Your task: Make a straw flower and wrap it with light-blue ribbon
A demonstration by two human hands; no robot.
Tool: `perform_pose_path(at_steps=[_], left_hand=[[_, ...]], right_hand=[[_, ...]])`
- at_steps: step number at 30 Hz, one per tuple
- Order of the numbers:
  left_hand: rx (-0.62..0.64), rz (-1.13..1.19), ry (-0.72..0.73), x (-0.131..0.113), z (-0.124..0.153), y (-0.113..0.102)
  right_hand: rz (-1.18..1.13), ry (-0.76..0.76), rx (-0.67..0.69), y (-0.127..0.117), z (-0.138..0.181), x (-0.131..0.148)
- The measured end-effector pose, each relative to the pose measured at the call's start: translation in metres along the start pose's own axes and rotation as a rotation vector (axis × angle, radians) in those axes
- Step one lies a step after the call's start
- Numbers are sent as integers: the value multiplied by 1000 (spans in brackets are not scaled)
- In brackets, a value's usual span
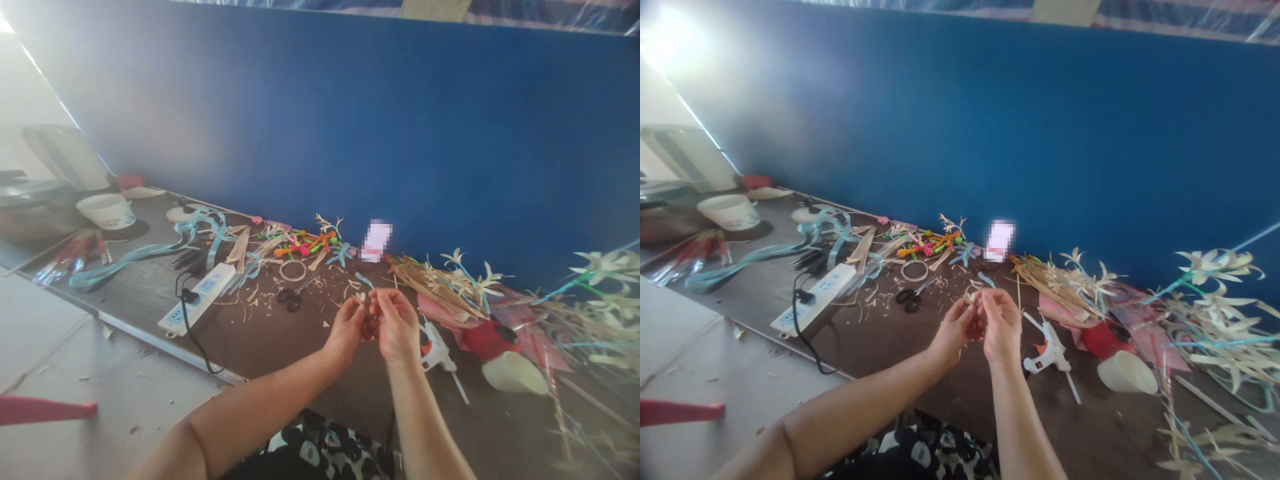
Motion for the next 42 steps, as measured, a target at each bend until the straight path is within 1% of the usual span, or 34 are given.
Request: perform_pose_path(at_steps=[3, 7, 10, 13, 15, 18, 20, 23, 29, 31, 34, 36, 37, 38, 40, 42], left_hand=[[-21, -5, -46, 5, -2, -4], [-63, -17, -64, 11, -3, -9], [-81, -30, -80, 15, -4, -10], [-64, -58, -145, 21, -5, -10], [-28, -72, -185, 24, -5, -11], [77, -55, -238, 26, -6, -10], [151, -25, -275, 26, -6, -9], [227, -2, -347, 25, -7, -9], [343, -58, -531, 13, -9, -10], [368, -115, -562, 7, -10, -10], [365, -264, -523, -2, -15, -11], [356, -352, -460, -5, -16, -8], [330, -385, -408, -7, -17, -8], [288, -408, -342, -10, -19, -8], [145, -441, -160, -18, -22, -13], [46, -429, 3, -25, -23, -18]], right_hand=[[-57, -47, -59, -2, -2, 1], [-138, -57, -79, 4, -1, -2], [-129, -81, -94, 6, -1, -2], [-83, -67, -83, 7, -3, -3], [-45, -49, -64, 7, -6, -4], [33, -36, -32, 6, -11, -4], [127, -51, -11, 4, -13, -1], [278, -103, -3, 1, -16, 6], [414, -148, -3, -4, -21, 11], [463, -158, -7, -6, -22, 11], [531, -200, -1, -3, -19, 12], [567, -242, 2, 0, -16, 13], [582, -260, 1, 3, -15, 14], [589, -271, -3, 5, -14, 14], [555, -257, -4, 8, -14, 12], [415, -180, 30, 10, -16, 6]])
Point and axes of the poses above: each hand's wrist, its own z-axis away from the middle knuckle, its own y-axis out of the palm, x = y × z, the point moved 8 cm from there along -z, towards the middle knuckle, and after that the axes turned 7 degrees about z, right-handed, at the moved point
